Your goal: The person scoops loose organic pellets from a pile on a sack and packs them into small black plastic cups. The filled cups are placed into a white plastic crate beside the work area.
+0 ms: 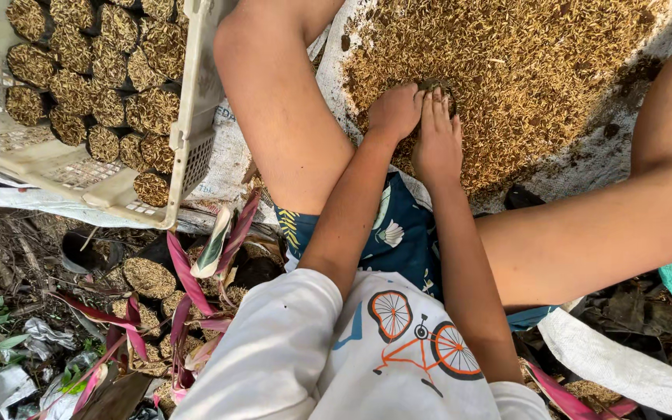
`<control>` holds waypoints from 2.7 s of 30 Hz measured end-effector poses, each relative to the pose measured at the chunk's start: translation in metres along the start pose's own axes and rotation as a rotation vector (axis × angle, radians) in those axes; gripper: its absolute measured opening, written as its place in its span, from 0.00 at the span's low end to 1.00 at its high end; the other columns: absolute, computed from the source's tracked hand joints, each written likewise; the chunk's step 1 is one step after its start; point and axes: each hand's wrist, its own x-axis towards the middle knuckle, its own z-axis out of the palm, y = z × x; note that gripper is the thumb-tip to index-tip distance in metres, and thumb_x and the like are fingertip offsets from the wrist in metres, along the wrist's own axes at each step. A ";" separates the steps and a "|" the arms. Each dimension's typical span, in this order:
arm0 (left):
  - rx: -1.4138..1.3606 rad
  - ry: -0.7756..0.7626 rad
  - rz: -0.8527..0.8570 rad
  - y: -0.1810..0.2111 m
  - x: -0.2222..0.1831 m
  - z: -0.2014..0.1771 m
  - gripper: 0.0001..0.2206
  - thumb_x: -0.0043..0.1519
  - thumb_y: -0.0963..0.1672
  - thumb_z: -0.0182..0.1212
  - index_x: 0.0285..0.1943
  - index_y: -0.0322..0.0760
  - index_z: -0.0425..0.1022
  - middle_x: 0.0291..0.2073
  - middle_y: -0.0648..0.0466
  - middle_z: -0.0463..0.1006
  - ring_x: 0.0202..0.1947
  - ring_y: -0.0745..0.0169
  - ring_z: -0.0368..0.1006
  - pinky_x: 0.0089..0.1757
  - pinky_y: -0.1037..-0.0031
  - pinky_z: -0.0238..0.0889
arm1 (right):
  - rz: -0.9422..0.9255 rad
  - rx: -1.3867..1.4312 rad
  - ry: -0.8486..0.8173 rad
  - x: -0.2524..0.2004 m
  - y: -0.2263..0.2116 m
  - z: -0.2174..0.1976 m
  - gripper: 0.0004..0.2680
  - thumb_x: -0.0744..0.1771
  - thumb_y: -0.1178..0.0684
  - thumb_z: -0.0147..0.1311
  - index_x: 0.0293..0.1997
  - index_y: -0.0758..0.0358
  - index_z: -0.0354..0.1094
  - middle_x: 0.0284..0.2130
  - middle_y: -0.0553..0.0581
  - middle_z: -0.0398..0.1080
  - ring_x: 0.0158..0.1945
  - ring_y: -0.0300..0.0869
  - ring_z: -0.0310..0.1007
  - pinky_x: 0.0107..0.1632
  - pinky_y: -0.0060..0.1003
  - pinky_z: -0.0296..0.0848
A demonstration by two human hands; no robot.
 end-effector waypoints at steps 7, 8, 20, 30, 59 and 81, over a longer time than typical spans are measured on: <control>0.195 -0.076 0.168 -0.002 0.002 -0.005 0.12 0.62 0.49 0.54 0.34 0.45 0.82 0.33 0.51 0.82 0.38 0.48 0.78 0.42 0.52 0.70 | 0.079 -0.217 -0.142 0.019 -0.001 0.015 0.25 0.70 0.55 0.40 0.79 0.72 0.40 0.78 0.66 0.38 0.81 0.53 0.32 0.76 0.56 0.34; 0.241 -0.050 0.211 0.000 0.000 -0.008 0.12 0.61 0.49 0.54 0.32 0.44 0.82 0.32 0.51 0.82 0.38 0.48 0.78 0.43 0.52 0.69 | 0.061 -0.281 -0.158 0.022 0.000 0.013 0.25 0.70 0.55 0.41 0.78 0.71 0.40 0.78 0.65 0.39 0.80 0.52 0.32 0.76 0.56 0.34; -0.055 0.063 0.423 0.019 0.006 -0.029 0.12 0.61 0.46 0.64 0.51 0.43 0.80 0.45 0.49 0.79 0.49 0.46 0.72 0.50 0.54 0.64 | 0.107 -0.010 -0.134 -0.012 -0.002 -0.008 0.27 0.69 0.57 0.42 0.79 0.72 0.35 0.78 0.69 0.38 0.80 0.54 0.35 0.76 0.57 0.34; -0.097 0.108 0.326 0.013 0.005 -0.003 0.10 0.67 0.45 0.58 0.51 0.51 0.86 0.49 0.60 0.83 0.52 0.54 0.75 0.57 0.59 0.63 | 0.007 0.223 -0.344 0.028 0.021 -0.049 0.26 0.68 0.50 0.51 0.73 0.73 0.45 0.72 0.71 0.46 0.74 0.57 0.44 0.71 0.57 0.45; -0.129 0.052 -0.131 0.015 -0.024 -0.003 0.37 0.55 0.53 0.73 0.68 0.36 0.60 0.59 0.42 0.66 0.54 0.43 0.73 0.52 0.57 0.68 | 0.501 -0.092 -0.131 0.043 0.154 0.038 0.15 0.68 0.66 0.52 0.62 0.68 0.68 0.50 0.72 0.73 0.47 0.55 0.78 0.44 0.42 0.81; -0.217 -0.006 -0.407 -0.009 0.000 -0.007 0.31 0.68 0.60 0.34 0.39 0.38 0.80 0.39 0.45 0.81 0.41 0.41 0.78 0.44 0.51 0.67 | 0.122 0.606 0.161 0.029 0.042 -0.049 0.16 0.63 0.59 0.67 0.58 0.60 0.76 0.53 0.61 0.77 0.54 0.47 0.77 0.59 0.41 0.72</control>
